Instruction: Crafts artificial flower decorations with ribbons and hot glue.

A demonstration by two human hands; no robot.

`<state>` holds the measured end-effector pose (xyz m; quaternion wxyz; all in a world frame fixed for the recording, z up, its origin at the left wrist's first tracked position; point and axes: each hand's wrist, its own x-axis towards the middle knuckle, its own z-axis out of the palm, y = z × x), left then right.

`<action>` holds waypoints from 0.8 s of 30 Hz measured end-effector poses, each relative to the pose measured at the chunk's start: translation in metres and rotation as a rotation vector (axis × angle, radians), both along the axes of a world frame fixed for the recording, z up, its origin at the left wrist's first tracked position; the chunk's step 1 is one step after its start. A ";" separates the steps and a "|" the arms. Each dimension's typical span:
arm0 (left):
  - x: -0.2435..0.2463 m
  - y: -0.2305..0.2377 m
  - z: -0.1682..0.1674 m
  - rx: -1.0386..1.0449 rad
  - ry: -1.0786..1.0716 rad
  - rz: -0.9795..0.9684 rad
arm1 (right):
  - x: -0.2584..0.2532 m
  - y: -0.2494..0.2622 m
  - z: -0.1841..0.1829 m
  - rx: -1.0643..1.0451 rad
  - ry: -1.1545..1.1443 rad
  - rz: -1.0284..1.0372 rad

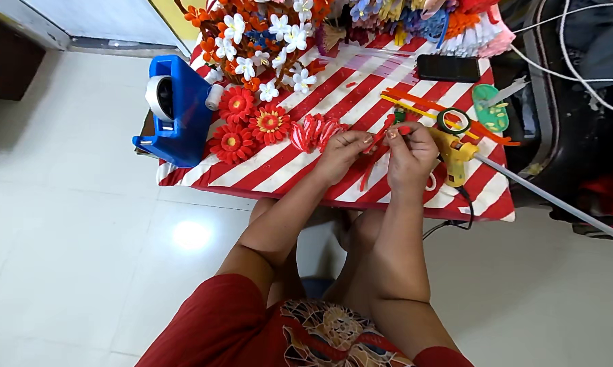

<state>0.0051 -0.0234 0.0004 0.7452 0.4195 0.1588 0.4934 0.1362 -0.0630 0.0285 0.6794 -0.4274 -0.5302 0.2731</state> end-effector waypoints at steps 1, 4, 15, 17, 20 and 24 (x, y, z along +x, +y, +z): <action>-0.001 0.000 0.001 0.007 0.007 -0.010 | 0.001 0.000 0.000 -0.001 -0.023 -0.002; -0.002 0.001 0.002 0.043 0.027 -0.016 | 0.004 -0.002 0.000 -0.008 -0.094 0.001; -0.003 0.002 0.003 0.042 0.059 -0.015 | 0.006 -0.001 0.000 0.035 -0.161 0.035; -0.003 -0.002 0.005 0.043 0.104 -0.003 | 0.006 -0.001 0.000 0.034 -0.157 0.026; -0.001 0.002 0.001 0.034 0.053 0.000 | 0.006 0.000 0.000 0.042 -0.159 0.028; -0.002 -0.002 0.005 0.046 0.105 0.013 | 0.006 0.000 -0.001 0.061 -0.159 0.046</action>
